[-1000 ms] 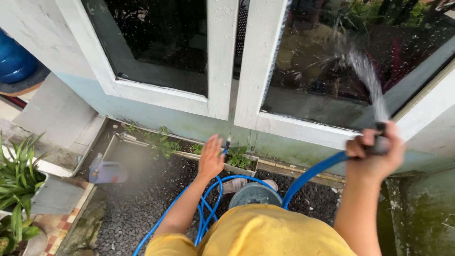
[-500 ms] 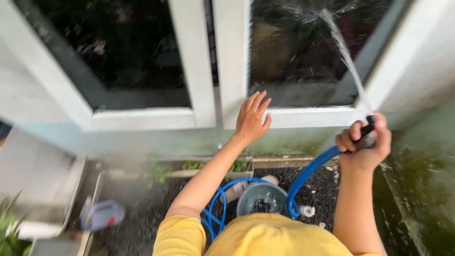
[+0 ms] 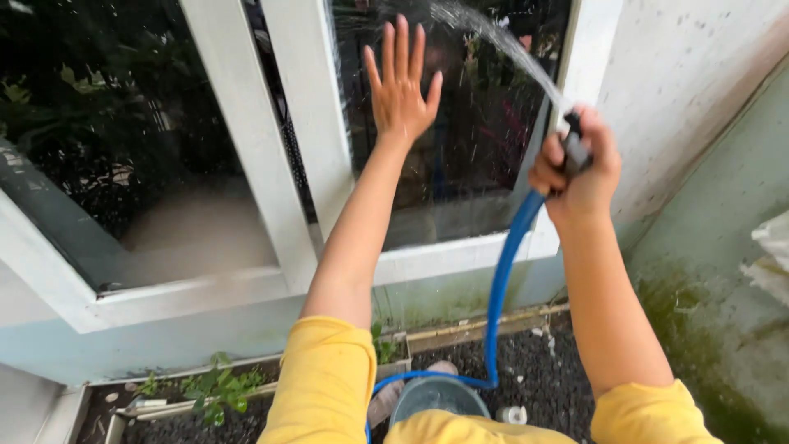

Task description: Cleaning a window with a hose and hand, then washing a cloth in a bucket

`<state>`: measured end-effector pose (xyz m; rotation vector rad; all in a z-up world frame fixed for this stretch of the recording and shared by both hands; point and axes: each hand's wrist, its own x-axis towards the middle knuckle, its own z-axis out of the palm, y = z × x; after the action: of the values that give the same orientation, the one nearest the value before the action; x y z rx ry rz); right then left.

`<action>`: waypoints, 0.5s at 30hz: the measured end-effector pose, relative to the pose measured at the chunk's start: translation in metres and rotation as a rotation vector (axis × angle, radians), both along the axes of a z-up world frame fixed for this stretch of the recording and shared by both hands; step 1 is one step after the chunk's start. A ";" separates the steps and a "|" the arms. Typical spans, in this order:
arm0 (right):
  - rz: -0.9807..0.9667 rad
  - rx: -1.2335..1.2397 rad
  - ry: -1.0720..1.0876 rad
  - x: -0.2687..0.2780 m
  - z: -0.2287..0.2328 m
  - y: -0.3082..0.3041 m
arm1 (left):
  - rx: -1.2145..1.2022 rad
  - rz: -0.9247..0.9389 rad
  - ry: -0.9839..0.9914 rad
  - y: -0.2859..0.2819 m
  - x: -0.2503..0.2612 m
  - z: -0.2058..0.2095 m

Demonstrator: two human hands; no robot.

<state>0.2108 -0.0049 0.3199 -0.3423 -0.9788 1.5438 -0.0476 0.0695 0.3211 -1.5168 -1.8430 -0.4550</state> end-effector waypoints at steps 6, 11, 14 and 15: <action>-0.080 0.123 0.183 0.010 0.066 0.046 | 0.037 0.171 -0.090 0.008 0.015 0.027; 0.096 0.164 0.178 -0.012 0.099 0.060 | 0.069 0.159 -0.018 0.018 0.006 0.011; 0.154 0.227 0.145 -0.032 0.121 0.076 | 0.139 0.173 0.018 0.025 0.003 0.002; 0.159 0.233 0.149 -0.033 0.133 0.084 | 0.145 0.178 0.021 0.025 0.004 0.004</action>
<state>0.1782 0.0794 0.4526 0.0149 -1.0752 1.5529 -0.0434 0.0942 0.3249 -1.2446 -1.8663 -0.4751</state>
